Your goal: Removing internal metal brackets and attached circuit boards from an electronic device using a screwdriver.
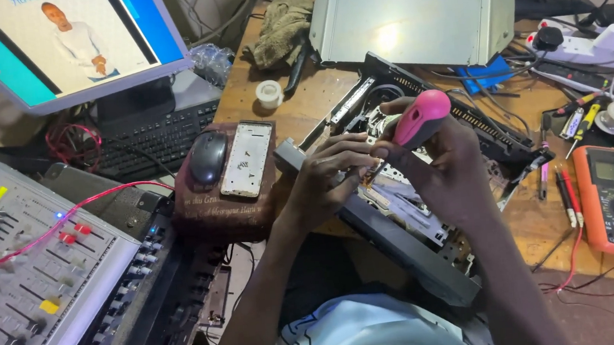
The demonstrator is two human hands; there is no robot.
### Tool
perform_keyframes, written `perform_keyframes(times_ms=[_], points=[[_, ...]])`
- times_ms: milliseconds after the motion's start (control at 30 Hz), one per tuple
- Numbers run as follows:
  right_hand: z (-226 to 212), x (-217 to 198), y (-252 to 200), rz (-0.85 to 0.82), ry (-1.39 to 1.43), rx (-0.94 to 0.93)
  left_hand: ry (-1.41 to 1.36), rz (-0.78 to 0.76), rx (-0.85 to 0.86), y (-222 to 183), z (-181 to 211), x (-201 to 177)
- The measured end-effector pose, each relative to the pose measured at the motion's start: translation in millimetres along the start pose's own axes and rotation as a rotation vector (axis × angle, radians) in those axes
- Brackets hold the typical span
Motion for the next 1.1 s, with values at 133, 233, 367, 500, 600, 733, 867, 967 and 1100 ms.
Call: perform_keyframes(times_ms=[133,233,367,500,600,733,867,967,1100], points=[[-4,0,1,-0.013,-0.046,-0.031,-0.018,0.014,0.000,3,7,-2],[-3,-1,0,-0.028,-0.017,-0.047,-0.028,0.012,-0.027,2,5,-2],[-1,0,0,-0.040,-0.003,-0.026,-0.033,0.003,-0.015,1,4,-2],[-7,-3,8,-0.167,-0.159,-0.006,-0.046,-0.064,-0.016,-4,-4,0],[-9,-10,16,-0.226,-0.100,-0.155,-0.237,-0.073,-0.094,-5,9,1],[-5,-14,19,-0.245,-0.123,-0.169,-0.284,-0.102,-0.176,5,22,3],[-4,-13,17,-0.369,-0.005,-0.187,-0.156,0.002,-0.204,4,16,7],[-8,-9,13,-0.373,0.194,-0.130,-0.129,0.116,-0.197,12,21,5],[-14,-9,11,-0.135,0.054,-0.026,-0.279,0.211,-0.244,15,20,9]])
Point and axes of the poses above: each hand's wrist, its own y-axis towards the middle knuckle, its own x-axis out of the palm, z = x × y, the point moved 4 cm from there along y, towards the middle knuckle, and after that the axes turned 4 degrees about z, right-handed, at the moved point
